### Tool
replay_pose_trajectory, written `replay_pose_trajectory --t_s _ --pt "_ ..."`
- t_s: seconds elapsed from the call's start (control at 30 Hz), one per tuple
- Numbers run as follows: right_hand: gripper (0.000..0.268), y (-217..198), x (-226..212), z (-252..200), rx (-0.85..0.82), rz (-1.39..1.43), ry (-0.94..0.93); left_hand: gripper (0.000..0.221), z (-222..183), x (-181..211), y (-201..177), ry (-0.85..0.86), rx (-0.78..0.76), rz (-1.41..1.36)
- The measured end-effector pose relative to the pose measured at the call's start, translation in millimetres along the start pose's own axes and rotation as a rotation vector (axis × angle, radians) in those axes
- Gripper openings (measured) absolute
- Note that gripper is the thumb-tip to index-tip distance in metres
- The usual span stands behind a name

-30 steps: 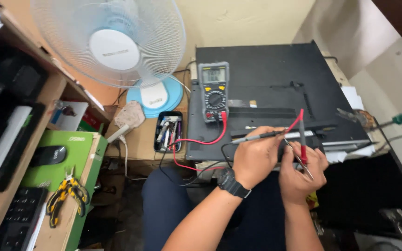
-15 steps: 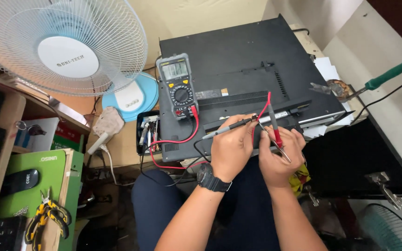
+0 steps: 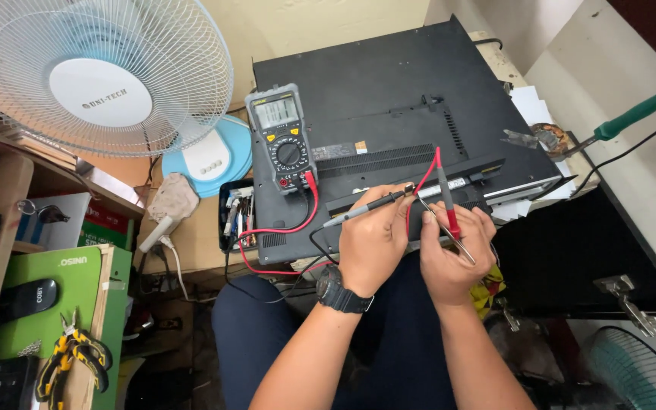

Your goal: Using a digital multimeter to test components and electrical connections on a laptop

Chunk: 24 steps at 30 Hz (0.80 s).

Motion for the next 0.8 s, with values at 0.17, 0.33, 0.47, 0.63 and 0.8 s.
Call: replay_pose_trajectory --t_s 0.17,0.33,0.47,0.63,0.8 --pt "0.02 0.7 -2.7 1.3 -0.005 -0.007 0.008 0.02 -0.6 -0.7 0.7 -0.004 0.0 0.001" --pt "0.021 1.6 -1.3 0.8 -0.005 -0.015 0.009 0.02 -0.7 0.4 0.2 0.005 -0.004 0.006" --pt "0.021 1.8 -0.4 0.5 -0.007 -0.018 0.007 0.02 -2.4 -1.5 1.4 -0.002 -0.006 -0.002" --pt "0.02 0.8 -0.4 0.7 -0.008 -0.021 0.007 0.02 -1.4 -1.2 0.2 -0.003 0.002 -0.018" --pt "0.021 1.5 3.8 -1.3 -0.009 -0.022 -0.001 0.018 -2.3 -2.4 2.0 0.008 0.0 -0.001"
Point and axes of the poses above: each hand's wrist, its own z-axis towards the middle knuckle, its own y-axis out of the palm, x = y × z, the point moved 9 cm from there along z, towards the middle knuckle, and after that the axes turned 14 degrees about y, right-handed, at the moved point
